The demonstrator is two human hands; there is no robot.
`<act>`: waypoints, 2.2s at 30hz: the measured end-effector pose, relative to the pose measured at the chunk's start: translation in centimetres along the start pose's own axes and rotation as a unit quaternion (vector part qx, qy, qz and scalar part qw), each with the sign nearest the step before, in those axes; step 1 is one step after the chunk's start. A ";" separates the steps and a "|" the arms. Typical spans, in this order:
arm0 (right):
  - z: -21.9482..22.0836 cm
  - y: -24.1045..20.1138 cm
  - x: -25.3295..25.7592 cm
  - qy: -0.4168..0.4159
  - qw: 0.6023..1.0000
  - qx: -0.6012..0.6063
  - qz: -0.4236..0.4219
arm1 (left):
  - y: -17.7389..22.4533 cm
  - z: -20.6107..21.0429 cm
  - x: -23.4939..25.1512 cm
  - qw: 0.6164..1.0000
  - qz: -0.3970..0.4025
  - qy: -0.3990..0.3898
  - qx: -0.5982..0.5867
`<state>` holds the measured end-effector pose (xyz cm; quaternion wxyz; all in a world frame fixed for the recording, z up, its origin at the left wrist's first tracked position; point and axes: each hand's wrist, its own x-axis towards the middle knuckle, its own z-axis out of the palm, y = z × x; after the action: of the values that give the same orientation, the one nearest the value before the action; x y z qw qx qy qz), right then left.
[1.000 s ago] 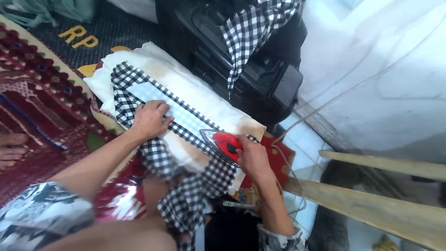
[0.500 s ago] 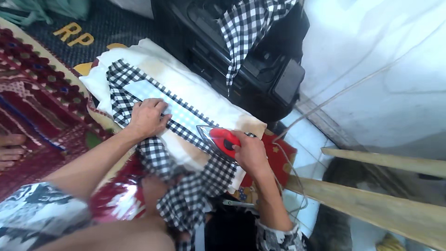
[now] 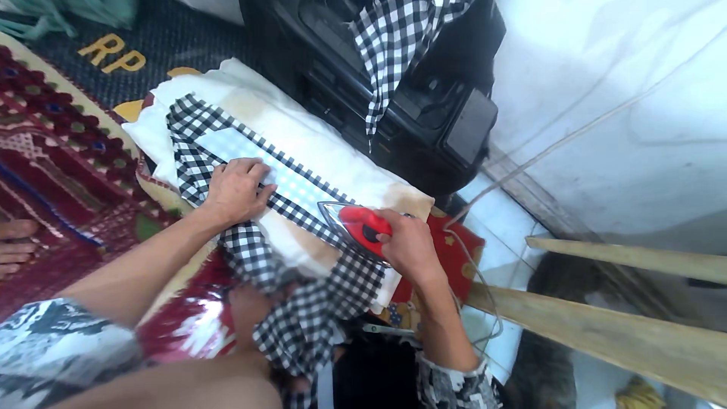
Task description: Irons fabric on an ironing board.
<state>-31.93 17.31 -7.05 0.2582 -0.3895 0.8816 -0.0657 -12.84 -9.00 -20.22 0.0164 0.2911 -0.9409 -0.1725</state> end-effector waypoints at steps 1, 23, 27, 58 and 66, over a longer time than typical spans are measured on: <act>0.0 0.0 0.0 -0.001 1.000 0.001 0.001 | 0.0 0.0 0.0 1.000 0.002 0.003 -0.001; 0.1 -0.2 0.0 0.001 1.000 -0.009 -0.003 | -0.5 0.4 -0.1 1.000 0.025 0.018 -0.004; 0.1 -0.3 0.1 -0.002 1.000 -0.005 0.007 | -0.4 0.4 -0.1 1.000 0.025 0.017 0.000; 7.5 9.6 -8.9 -0.176 0.973 0.149 -0.033 | 10.0 3.9 -15.3 0.956 0.249 -0.057 -0.142; 8.6 7.6 -8.9 -0.289 0.956 0.040 -0.012 | 10.1 4.0 -15.2 0.958 0.238 -0.074 -0.144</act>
<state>-27.54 29.71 -13.28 0.5167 -0.3920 0.7611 0.0110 -6.23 8.43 -19.58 0.0294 0.0403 -0.9468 -0.3179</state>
